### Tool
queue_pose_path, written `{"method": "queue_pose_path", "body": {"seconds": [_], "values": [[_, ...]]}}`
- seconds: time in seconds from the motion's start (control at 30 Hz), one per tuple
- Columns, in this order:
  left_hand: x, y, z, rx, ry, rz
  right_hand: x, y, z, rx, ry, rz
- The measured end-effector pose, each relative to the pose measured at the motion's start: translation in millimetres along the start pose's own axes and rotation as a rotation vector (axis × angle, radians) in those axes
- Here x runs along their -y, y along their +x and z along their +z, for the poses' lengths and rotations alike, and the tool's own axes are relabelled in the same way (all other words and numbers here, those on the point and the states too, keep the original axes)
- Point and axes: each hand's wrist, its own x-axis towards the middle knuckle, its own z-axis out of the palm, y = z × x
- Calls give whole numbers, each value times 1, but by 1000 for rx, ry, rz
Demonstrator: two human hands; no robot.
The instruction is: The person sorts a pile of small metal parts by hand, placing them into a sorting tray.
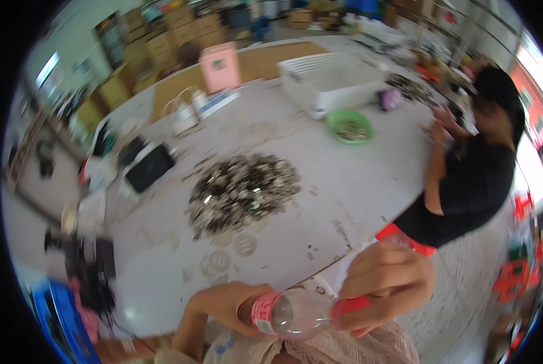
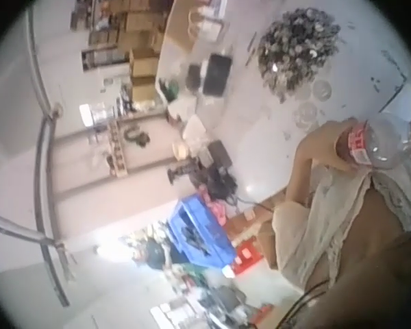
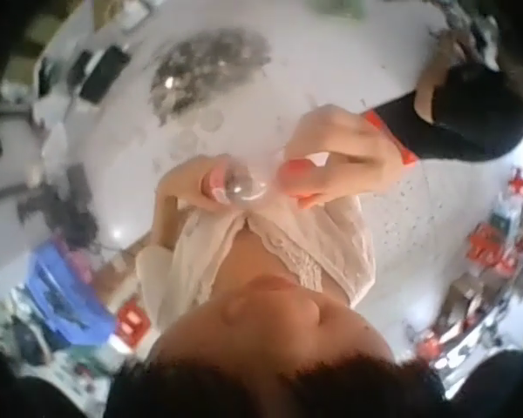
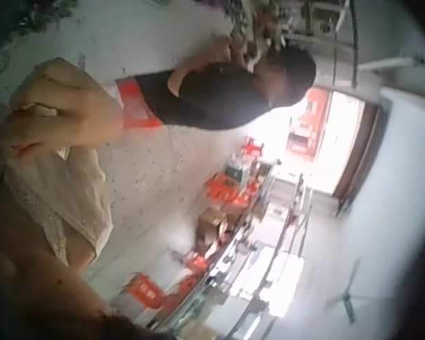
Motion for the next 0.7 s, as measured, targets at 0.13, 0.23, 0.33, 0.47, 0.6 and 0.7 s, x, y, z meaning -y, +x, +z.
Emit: {"method": "queue_pose_path", "body": {"seconds": [0.13,0.23,0.33,0.47,0.6,0.7], "values": [[4,-15,6,-100,-15,124,-21,12,-1,127,177,-118],[4,-29,11,-108,-49,116,-35,26,12,118,392,-172],[17,-32,9,-59,-71,132,-39,35,10,192,393,-186],[31,-41,8,-74,-221,271,-41,49,18,117,493,-262],[49,-43,1,-52,-282,369,-53,36,19,-143,655,-285],[17,-48,-2,-195,-108,360,-86,6,20,-718,820,21]]}}
